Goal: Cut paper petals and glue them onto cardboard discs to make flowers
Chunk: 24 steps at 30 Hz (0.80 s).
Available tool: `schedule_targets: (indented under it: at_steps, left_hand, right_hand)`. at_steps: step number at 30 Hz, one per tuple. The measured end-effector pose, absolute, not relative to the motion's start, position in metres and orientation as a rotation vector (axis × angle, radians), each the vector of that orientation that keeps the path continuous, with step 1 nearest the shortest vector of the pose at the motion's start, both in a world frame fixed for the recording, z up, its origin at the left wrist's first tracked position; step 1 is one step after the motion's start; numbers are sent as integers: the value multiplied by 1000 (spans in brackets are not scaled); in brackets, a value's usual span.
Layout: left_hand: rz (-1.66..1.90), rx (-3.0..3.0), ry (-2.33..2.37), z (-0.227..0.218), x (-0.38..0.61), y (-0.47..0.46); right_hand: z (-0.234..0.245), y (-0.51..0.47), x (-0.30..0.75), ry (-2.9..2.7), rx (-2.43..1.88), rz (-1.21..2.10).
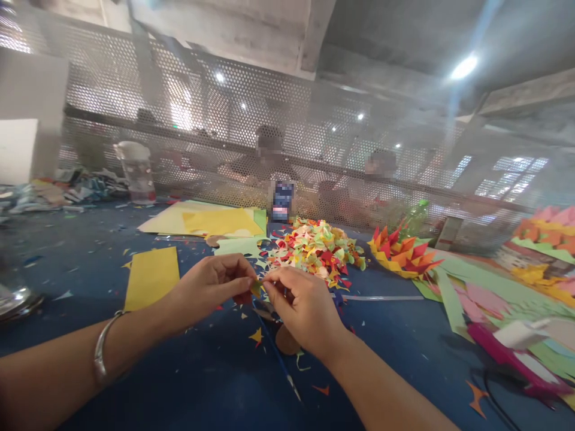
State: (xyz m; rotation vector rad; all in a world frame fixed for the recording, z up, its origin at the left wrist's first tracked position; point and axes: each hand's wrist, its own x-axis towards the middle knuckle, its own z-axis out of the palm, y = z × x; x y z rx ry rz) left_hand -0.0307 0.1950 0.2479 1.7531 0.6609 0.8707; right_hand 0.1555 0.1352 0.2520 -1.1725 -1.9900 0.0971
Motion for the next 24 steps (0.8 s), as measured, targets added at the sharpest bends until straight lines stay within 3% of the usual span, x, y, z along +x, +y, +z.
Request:
schedule_targets:
  at_steps: [12,24]
  left_hand:
    - [898,1325,649,246,-23,179]
    - [943,1329,628,243,-24,184]
  right_hand:
    - [248,133,153,-1900,-1129,-111]
    - [246,134,152,-1929,-1103,-165]
